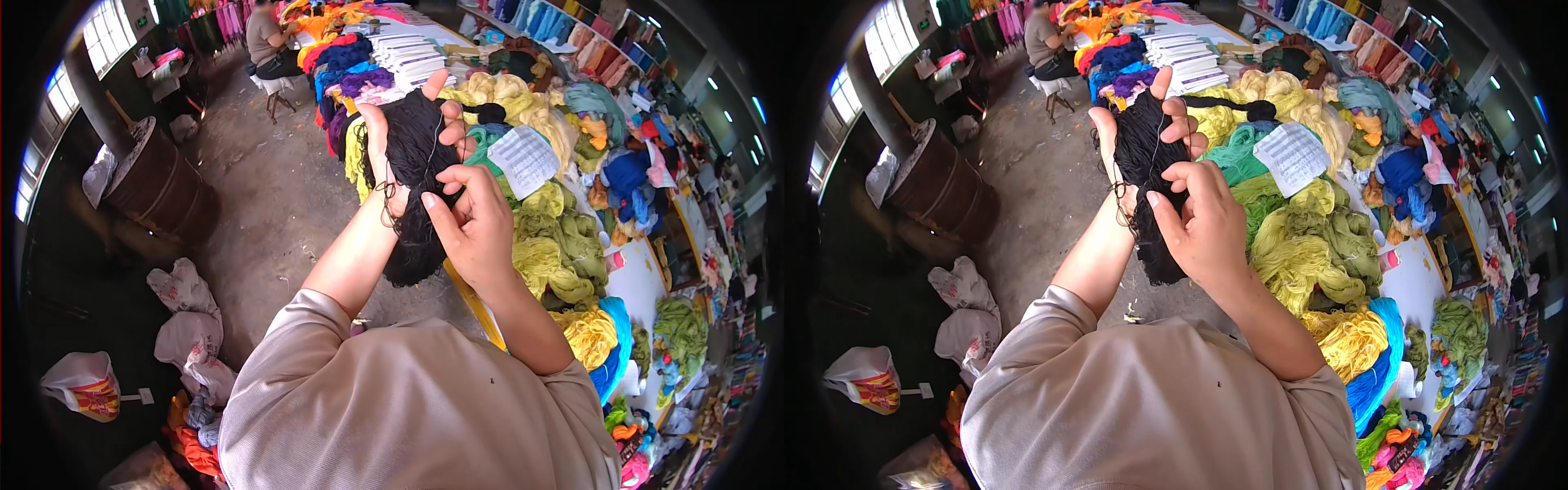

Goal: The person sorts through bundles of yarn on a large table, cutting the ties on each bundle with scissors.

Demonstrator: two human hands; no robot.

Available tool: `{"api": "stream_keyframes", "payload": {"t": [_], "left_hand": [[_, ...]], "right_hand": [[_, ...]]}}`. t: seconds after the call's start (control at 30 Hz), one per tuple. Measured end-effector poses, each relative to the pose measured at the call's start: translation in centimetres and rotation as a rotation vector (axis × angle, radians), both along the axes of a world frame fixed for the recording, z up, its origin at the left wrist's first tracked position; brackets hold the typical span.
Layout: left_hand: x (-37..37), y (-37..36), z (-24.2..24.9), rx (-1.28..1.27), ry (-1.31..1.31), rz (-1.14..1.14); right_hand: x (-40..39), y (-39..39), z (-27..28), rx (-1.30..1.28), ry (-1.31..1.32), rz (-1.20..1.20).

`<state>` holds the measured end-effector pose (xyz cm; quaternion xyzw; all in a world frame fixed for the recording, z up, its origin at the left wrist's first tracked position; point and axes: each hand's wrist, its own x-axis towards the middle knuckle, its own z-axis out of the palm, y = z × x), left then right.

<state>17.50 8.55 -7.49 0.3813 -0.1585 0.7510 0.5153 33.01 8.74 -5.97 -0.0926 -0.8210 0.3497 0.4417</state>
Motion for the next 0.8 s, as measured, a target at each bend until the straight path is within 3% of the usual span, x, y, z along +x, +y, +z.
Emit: {"api": "stream_keyframes", "payload": {"t": [0.17, 0.6, 0.7, 0.77, 0.8], "left_hand": [[0.5, -0.2, 0.3, -0.129, -0.032, 0.13], [0.9, -0.1, 0.3, -0.042, -0.148, -0.005], [1.1, -0.4, 1.0, -0.08, -0.082, 0.087], [1.3, -0.8, 1.6, -0.265, 0.247, 0.525], [1.5, -0.7, 1.7, -0.274, 0.306, 0.595]], "right_hand": [[0.1, 0.0, 0.3, 0.024, -0.007, -0.01], [0.3, 0.2, 0.3, 0.02, -0.039, -0.034], [0.8, 0.7, 0.8, 0.12, 0.063, -0.092], [1.4, 0.8, 1.4, 0.12, 0.032, -0.034], [1.7, 0.8, 1.6, 0.12, 0.003, 0.023]]}}
